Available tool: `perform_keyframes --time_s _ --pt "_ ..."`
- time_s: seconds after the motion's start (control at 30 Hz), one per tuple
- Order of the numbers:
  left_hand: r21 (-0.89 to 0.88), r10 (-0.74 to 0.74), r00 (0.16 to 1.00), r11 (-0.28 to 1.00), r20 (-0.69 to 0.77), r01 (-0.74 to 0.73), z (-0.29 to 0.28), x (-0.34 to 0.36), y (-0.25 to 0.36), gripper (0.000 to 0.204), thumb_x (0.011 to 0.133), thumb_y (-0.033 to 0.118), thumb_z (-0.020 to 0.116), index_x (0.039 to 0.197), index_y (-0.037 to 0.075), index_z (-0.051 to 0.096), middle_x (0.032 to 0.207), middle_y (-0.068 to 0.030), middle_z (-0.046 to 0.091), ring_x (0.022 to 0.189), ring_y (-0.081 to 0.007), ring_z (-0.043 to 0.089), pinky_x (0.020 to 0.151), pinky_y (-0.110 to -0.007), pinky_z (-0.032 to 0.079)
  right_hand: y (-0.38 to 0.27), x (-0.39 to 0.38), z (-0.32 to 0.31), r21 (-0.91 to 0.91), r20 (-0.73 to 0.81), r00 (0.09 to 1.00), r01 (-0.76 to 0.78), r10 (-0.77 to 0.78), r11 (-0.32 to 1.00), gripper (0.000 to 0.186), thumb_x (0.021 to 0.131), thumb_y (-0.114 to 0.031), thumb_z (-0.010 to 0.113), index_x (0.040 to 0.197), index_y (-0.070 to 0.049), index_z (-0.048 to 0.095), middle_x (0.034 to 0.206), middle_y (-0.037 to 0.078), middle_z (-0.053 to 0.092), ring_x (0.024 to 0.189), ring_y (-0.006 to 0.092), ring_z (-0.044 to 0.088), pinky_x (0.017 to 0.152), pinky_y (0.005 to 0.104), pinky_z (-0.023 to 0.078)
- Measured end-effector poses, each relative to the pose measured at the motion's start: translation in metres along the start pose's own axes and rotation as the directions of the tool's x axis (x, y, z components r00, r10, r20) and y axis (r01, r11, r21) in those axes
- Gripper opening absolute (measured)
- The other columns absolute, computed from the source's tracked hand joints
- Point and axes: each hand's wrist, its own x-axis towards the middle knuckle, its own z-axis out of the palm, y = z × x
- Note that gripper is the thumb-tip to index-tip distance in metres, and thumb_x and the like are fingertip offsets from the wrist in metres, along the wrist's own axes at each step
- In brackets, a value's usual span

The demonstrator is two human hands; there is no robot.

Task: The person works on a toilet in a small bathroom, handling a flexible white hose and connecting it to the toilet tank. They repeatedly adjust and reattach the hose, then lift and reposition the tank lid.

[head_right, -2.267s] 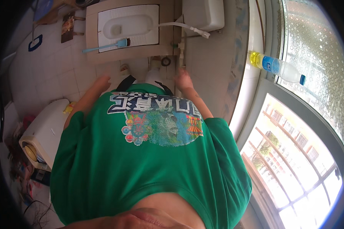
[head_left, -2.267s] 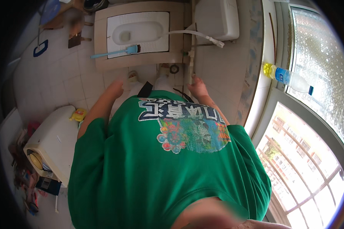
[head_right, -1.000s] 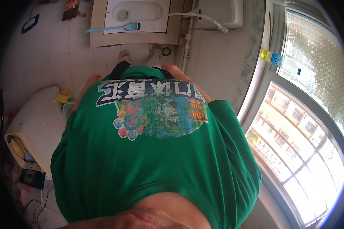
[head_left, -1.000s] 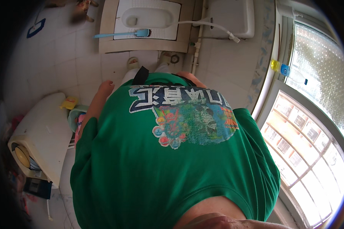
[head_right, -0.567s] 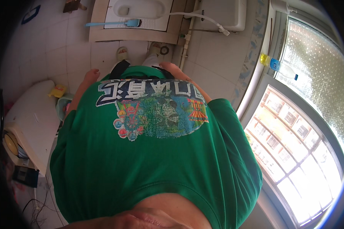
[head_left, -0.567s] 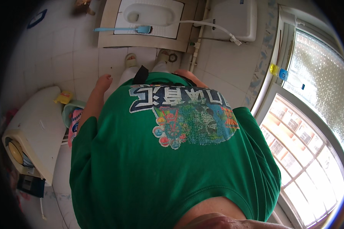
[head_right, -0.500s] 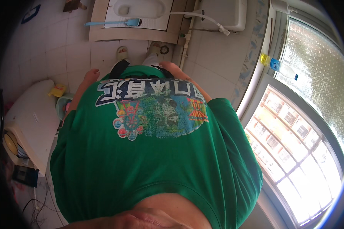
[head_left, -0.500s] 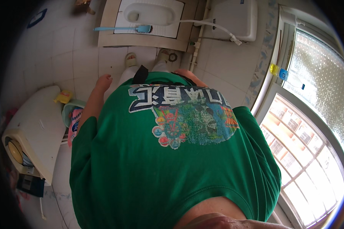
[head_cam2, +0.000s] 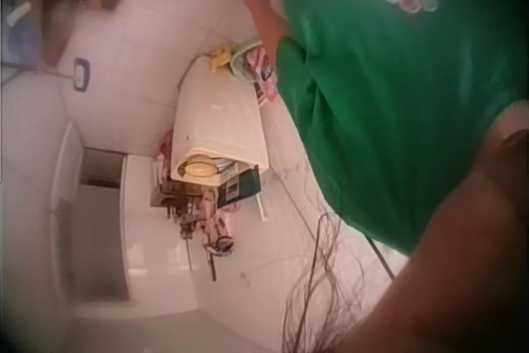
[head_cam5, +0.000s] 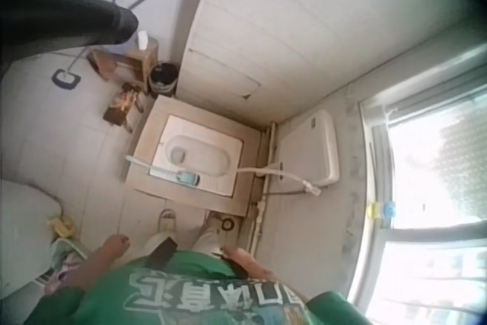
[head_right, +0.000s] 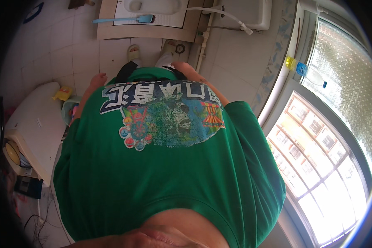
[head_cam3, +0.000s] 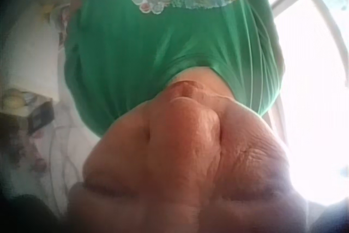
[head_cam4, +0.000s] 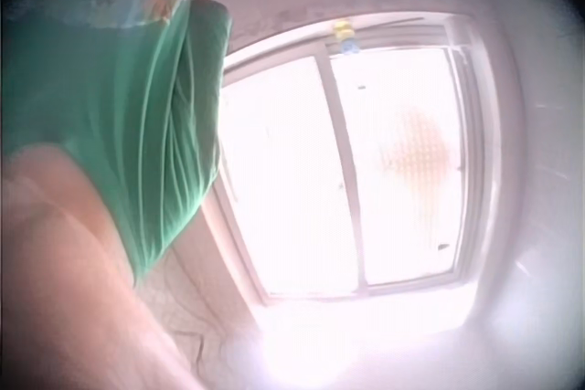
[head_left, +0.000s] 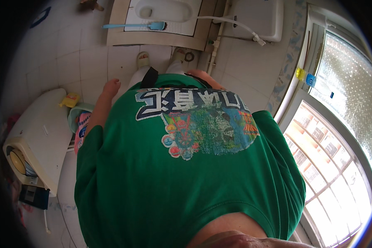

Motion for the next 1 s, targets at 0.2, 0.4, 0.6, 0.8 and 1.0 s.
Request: perform_keyframes --time_s 0.2,0.4,0.6,0.8,1.0 --pt "-0.053 0.013 1.0 0.999 0.004 -0.012 -0.001 0.006 0.019 0.041 0.085 0.031 0.057 0.116 0.005 0.061 0.113 -0.0166 0.063 0.105 -0.0318 0.06 0.091 -0.038 0.046 0.024 0.008 0.01 0.004 0.007 1.0 0.016 -0.016 1.0 0.035 0.089 -0.016 0.048 0.124 -0.016 0.052 0.118 0.011 0.059 0.108 0.031 0.057 0.089 0.0393 0.047" --pt "-0.099 0.001 1.0 0.995 0.014 0.001 0.002 0.002 0.03 0.042 0.085 0.031 0.059 0.116 0.004 0.061 0.112 -0.0164 0.064 0.105 -0.0306 0.06 0.091 -0.037 0.047 0.012 -0.001 -0.001 -0.055 -0.034 0.997 0.062 -0.064 0.997 0.033 0.092 -0.018 0.046 0.125 -0.016 0.051 0.117 0.011 0.059 0.107 0.0323 0.057 0.089 0.04 0.046" --pt "-0.094 -0.007 1.0 0.996 0.012 0.008 0.006 0.004 0.013 0.042 0.085 0.031 0.059 0.116 0.004 0.061 0.111 -0.0166 0.064 0.104 -0.0305 0.061 0.089 -0.036 0.047 -0.002 0.006 -0.006 -0.009 0.0 0.997 -0.074 0.074 0.997 0.036 0.089 -0.043 0.05 0.117 -0.021 0.06 0.113 0.008 0.063 0.107 0.0297 0.059 0.087 0.0399 0.047" --pt "-0.066 -0.009 0.999 0.998 0.031 0.011 -0.002 0.007 0.012 0.042 0.084 0.032 0.058 0.115 0.003 0.061 0.111 -0.0166 0.065 0.103 -0.0308 0.061 0.089 -0.037 0.047 0.01 0.009 0.004 0.031 -0.096 0.995 0.023 -0.02 0.999 0.035 0.087 -0.03 0.057 0.119 -0.015 0.057 0.111 0.014 0.062 0.105 0.034 0.058 0.087 0.0415 0.047" --pt "-0.078 0.013 1.0 0.997 0.011 -0.012 -0.003 0.013 0.015 0.041 0.084 0.031 0.058 0.115 0.004 0.062 0.11 -0.016 0.065 0.103 -0.0299 0.061 0.089 -0.037 0.047 -0.007 -0.002 -0.01 0.05 -0.035 0.997 -0.065 0.067 0.997 0.033 0.088 -0.02 0.051 0.121 -0.016 0.057 0.113 0.014 0.062 0.107 0.0335 0.058 0.09 0.0412 0.046"
